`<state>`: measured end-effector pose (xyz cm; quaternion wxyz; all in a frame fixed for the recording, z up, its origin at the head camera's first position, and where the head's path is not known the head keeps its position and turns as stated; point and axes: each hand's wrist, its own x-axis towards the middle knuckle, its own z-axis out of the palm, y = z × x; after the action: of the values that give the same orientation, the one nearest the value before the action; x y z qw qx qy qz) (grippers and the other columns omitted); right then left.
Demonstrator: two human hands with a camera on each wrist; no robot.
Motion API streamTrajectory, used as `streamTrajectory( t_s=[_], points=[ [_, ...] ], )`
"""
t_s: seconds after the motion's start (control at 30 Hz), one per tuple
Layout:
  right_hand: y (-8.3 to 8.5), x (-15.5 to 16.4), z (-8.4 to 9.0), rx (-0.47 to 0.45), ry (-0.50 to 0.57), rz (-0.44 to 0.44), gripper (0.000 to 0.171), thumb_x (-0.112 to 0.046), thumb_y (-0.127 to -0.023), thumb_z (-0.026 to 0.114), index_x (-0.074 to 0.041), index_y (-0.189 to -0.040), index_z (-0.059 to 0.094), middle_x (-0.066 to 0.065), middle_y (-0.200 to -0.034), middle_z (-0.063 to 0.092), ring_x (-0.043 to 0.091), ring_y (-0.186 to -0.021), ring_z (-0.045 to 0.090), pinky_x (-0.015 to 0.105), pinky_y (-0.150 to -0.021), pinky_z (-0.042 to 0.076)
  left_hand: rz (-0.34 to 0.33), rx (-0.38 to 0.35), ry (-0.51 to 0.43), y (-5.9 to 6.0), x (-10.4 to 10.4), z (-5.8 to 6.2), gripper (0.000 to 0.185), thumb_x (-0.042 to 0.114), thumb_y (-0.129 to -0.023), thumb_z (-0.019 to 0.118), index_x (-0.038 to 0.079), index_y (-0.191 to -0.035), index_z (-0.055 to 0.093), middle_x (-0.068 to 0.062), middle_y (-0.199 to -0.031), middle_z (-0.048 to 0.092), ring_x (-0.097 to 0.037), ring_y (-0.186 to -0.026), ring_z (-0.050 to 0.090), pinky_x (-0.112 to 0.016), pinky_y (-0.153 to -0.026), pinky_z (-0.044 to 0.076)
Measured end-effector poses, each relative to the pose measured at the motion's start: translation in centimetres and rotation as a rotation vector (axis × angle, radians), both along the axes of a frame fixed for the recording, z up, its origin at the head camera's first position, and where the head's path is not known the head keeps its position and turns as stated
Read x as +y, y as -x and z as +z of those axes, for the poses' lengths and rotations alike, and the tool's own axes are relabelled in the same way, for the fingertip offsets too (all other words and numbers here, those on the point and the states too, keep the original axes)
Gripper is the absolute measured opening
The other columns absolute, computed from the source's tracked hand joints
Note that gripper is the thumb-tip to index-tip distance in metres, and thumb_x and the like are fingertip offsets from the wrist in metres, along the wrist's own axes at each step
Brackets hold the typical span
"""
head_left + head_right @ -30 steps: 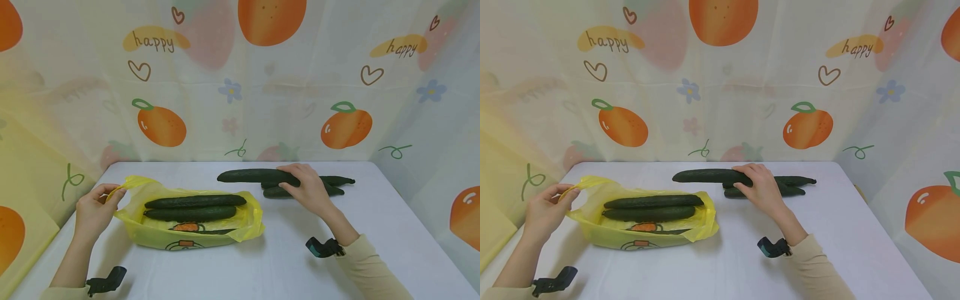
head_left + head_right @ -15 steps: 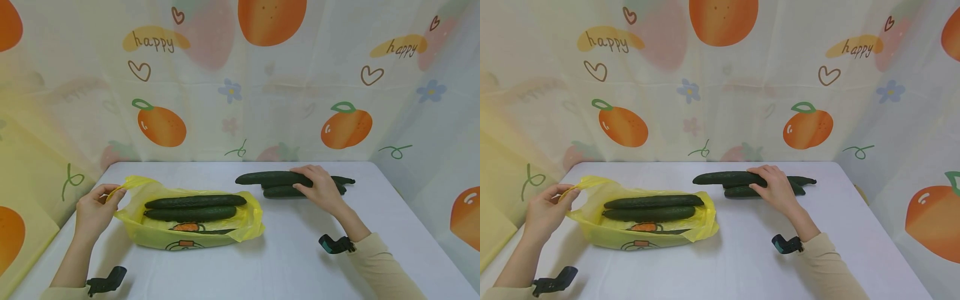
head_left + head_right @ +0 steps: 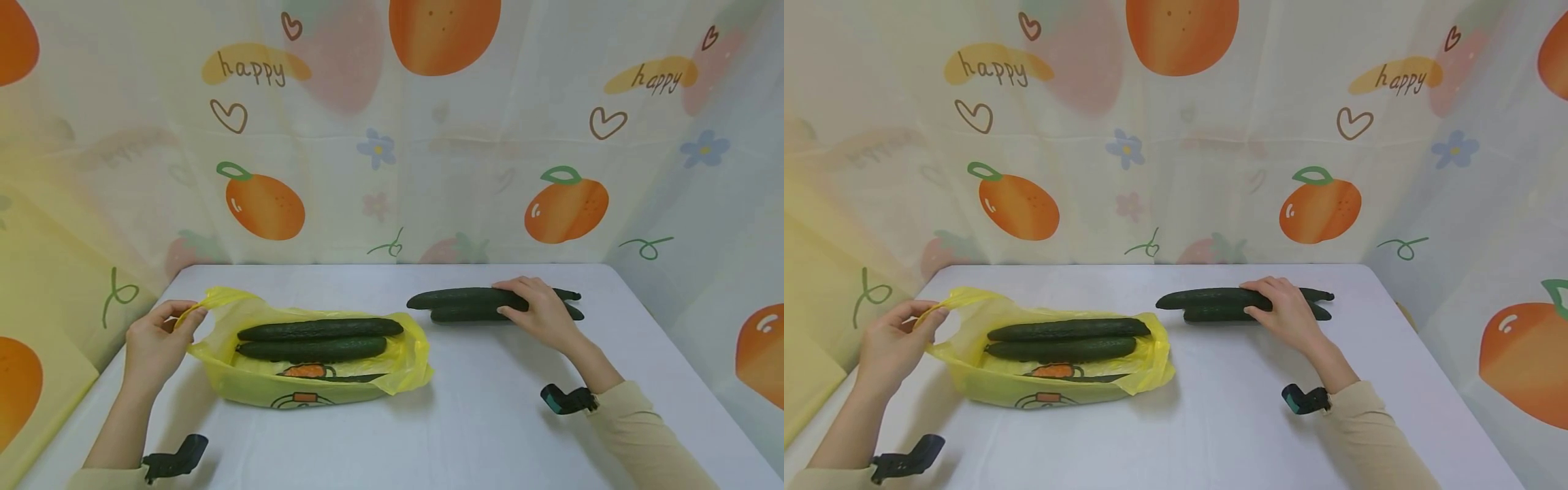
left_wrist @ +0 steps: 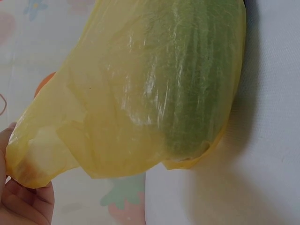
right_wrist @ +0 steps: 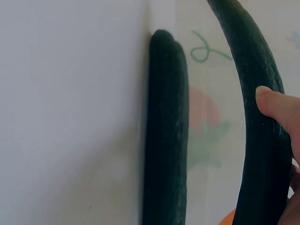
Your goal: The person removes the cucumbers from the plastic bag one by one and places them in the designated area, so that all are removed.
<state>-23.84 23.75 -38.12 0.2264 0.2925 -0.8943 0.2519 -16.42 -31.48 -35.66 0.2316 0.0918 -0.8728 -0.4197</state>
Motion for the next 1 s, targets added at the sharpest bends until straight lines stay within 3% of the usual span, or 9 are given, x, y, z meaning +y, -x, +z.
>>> streamTrajectory(
  t_s=[0.47, 1.0],
  points=[
    [0.2, 3.2, -1.9, -0.175, -0.054, -0.043, 0.039, -0.011, -0.076, 0.074, -0.010, -0.114, 0.061, 0.009, -0.107, 0.063, 0.030, -0.100, 0.052, 0.050, -0.086, 0.042, 0.010, -0.014, 0.006, 0.1, -0.3, -0.2, 0.011, 0.029, -0.084, 0.067, 0.019, -0.088, 0.065, 0.022, -0.063, 0.054, 0.002, -0.053, 0.049, -0.016, -0.041, 0.039],
    [0.4, 4.8, -3.1, -0.278, -0.109, 0.024, 0.038, -0.014, -0.077, 0.074, -0.010, -0.113, 0.062, 0.007, -0.108, 0.063, 0.027, -0.099, 0.054, 0.047, -0.083, 0.045, 0.015, -0.019, 0.022, 0.3, -0.4, -0.4, 0.019, 0.032, -0.084, 0.067, 0.015, -0.091, 0.065, 0.024, -0.064, 0.054, 0.002, -0.055, 0.049, -0.016, -0.043, 0.039]
  ],
)
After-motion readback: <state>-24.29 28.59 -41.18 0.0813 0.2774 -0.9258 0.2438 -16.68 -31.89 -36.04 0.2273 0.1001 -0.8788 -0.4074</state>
